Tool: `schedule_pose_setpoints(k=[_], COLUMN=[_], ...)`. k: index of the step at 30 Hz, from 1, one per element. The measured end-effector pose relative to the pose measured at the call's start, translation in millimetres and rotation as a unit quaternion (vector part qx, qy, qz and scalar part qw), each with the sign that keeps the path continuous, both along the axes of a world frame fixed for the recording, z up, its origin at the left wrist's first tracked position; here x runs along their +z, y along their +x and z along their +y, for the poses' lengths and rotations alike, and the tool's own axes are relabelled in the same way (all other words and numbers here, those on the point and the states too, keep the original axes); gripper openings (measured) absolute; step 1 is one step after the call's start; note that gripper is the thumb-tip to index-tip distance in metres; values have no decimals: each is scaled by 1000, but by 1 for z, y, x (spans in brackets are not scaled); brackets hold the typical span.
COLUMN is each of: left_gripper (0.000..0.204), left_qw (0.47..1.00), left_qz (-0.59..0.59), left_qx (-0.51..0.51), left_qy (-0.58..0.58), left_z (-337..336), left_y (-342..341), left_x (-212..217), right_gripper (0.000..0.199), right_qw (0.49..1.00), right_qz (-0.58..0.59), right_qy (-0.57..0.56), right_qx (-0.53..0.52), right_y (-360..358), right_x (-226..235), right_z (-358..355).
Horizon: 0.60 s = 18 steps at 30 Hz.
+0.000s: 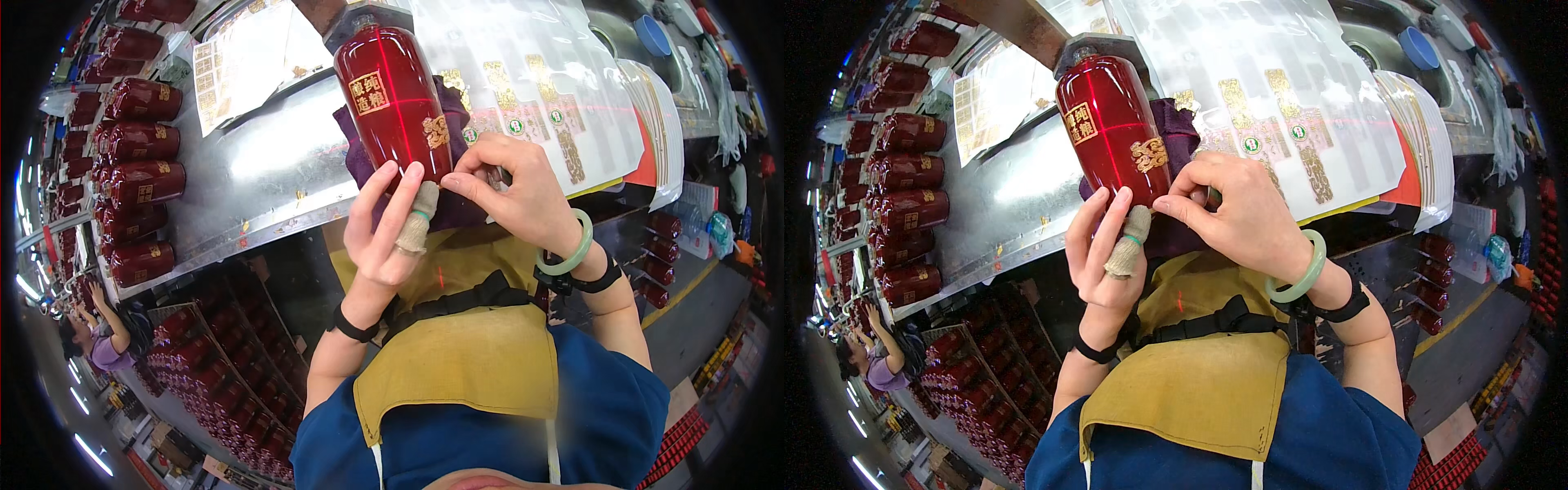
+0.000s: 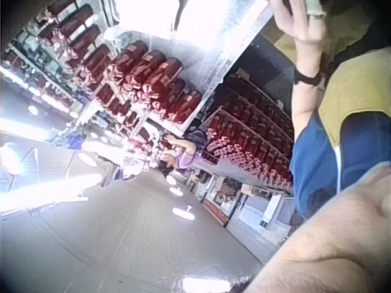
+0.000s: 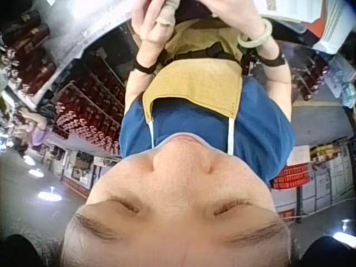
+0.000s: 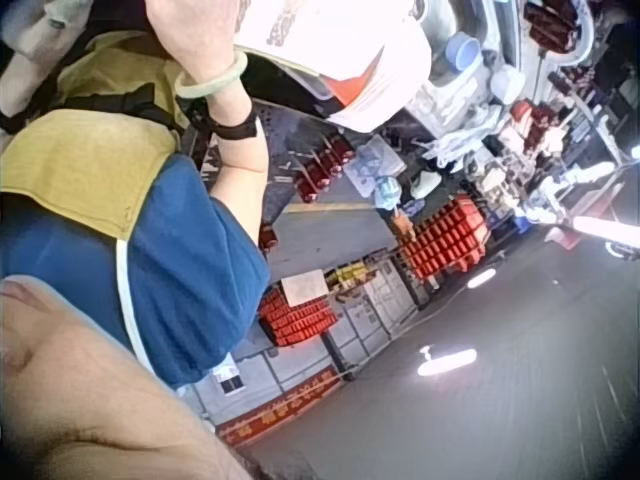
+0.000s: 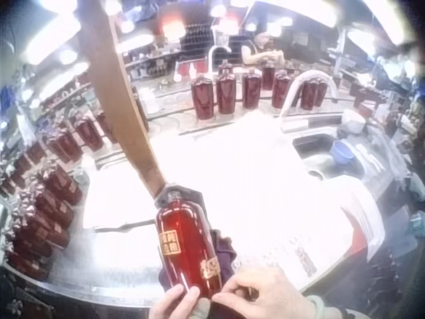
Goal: Applying gold labels and decorative seals to red liquor bottles at a production workbench.
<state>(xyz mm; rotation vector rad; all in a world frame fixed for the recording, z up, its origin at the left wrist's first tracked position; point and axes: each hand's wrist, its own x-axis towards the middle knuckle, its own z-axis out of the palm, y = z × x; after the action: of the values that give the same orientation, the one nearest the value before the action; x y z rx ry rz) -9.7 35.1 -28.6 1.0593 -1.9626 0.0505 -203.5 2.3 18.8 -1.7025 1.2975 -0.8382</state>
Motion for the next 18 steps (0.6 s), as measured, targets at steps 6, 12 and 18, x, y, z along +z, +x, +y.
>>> schedule_pose_setpoints(k=[6, 12, 18], left_gripper=[26, 28, 36], left_qw=[995, 994, 994], left_qz=[72, 76, 79], left_qx=[57, 76, 75], left_qy=[-28, -14, -13], left_z=[0, 4, 4], left_y=[6, 6, 4], left_x=[-11, -17, -17], right_gripper=[18, 24, 27], right_qw=[996, 985, 981], right_qz=[-30, -104, -129], right_qy=[21, 116, 136], right_qx=[-83, -67, -42], right_y=[-7, 16, 15], right_x=[-3, -7, -7], right_z=[-1, 7, 7])
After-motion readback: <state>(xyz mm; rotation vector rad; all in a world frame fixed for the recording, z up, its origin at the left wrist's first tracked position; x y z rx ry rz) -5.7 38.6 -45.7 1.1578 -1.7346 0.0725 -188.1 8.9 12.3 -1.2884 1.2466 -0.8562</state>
